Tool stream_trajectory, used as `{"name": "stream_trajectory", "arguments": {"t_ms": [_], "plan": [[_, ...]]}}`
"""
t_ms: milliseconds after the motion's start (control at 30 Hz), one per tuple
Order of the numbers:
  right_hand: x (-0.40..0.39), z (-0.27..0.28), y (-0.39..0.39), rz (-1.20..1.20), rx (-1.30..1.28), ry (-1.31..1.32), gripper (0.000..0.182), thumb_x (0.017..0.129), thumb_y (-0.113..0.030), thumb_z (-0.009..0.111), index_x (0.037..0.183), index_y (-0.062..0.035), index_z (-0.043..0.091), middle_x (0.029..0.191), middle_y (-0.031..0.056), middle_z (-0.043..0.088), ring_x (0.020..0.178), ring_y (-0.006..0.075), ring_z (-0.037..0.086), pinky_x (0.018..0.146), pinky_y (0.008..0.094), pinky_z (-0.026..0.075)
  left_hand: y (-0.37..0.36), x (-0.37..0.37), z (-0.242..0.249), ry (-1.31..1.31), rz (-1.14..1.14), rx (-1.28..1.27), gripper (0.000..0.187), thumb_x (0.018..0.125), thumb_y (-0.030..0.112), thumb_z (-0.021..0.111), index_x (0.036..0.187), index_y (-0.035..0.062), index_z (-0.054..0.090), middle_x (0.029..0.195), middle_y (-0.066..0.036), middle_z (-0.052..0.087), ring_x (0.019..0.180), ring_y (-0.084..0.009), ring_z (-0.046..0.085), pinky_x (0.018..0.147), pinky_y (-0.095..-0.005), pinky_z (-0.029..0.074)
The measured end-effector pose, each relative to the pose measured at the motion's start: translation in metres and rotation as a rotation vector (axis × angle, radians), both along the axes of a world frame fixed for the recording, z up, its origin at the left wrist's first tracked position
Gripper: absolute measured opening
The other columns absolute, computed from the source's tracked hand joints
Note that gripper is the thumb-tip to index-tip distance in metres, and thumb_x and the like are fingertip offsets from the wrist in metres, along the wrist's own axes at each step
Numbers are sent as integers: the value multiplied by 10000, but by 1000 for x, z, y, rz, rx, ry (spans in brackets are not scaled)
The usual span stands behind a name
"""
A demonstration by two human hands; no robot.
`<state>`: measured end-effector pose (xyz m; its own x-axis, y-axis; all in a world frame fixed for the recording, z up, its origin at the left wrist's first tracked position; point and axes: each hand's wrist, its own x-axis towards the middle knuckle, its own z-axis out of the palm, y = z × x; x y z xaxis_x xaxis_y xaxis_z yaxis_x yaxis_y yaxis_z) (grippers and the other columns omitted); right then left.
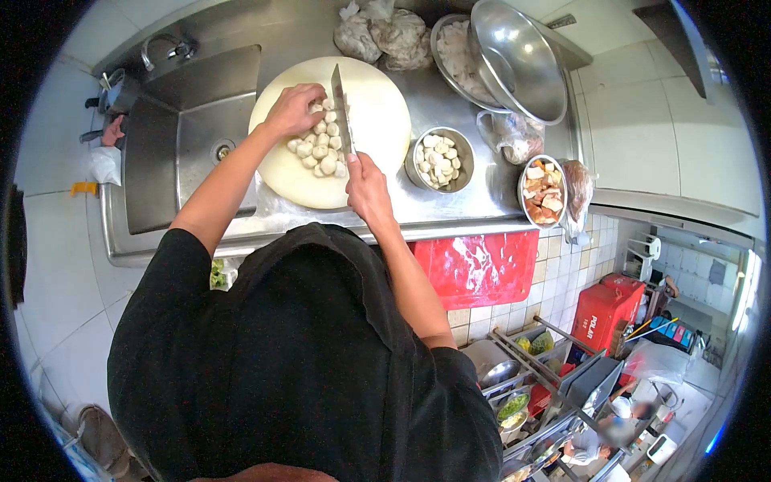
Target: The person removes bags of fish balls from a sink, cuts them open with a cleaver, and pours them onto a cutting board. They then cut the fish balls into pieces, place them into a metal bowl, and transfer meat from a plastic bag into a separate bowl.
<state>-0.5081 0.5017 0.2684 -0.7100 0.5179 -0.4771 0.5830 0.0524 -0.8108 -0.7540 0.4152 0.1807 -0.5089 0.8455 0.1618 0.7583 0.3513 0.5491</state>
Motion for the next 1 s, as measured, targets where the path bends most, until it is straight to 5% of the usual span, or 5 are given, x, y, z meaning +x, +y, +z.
{"name": "stream_trajectory", "arguments": {"t_ms": [200, 267, 567, 900, 1000], "plan": [[-3, -2, -1, 28, -15, -22, 450, 1096, -371, 398, 1299, -10, 574, 649, 44, 548, 482, 136, 544, 429, 313, 442, -6, 3, 6, -3, -56, 87, 263, 807, 196, 752, 1036, 82, 689, 1074, -78, 693, 1046, -299, 635, 953, -419, 480], [-4, -2, 0, 17, -13, -32, 456, 1093, -375, 421, 1277, 7, 590, 641, 85, 575, 497, 179, 578, 482, 361, 468, -4, 0, 1, 34, -94, 99, 233, 808, 194, 754, 1003, 79, 702, 1051, -72, 695, 1049, -299, 630, 948, -419, 482], [-4, 0, 0, 12, -20, -18, 455, 1098, -371, 419, 1231, 25, 600, 628, 92, 576, 491, 187, 580, 493, 371, 474, -7, 9, 4, 42, -111, -16, 311, 781, 315, 797, 1021, 121, 753, 1262, -87, 610, 1257, -306, 504, 1107, -432, 388], [-4, -7, -1, 26, -16, 1, 481, 1101, -396, 403, 1330, -3, 559, 652, 45, 556, 473, 133, 535, 426, 311, 439, -8, 14, 9, 31, -91, -3, 330, 755, 300, 813, 1011, 106, 743, 1233, -92, 604, 1248, -323, 502, 1104, -433, 391], [-5, -4, -2, 6, 7, -31, 463, 1099, -372, 428, 1261, 27, 597, 645, 107, 596, 531, 200, 606, 547, 388, 496, -8, 15, 10, 28, -89, 15, 320, 756, 287, 810, 1004, 97, 737, 1224, -93, 606, 1235, -323, 511, 1097, -429, 396]]}}
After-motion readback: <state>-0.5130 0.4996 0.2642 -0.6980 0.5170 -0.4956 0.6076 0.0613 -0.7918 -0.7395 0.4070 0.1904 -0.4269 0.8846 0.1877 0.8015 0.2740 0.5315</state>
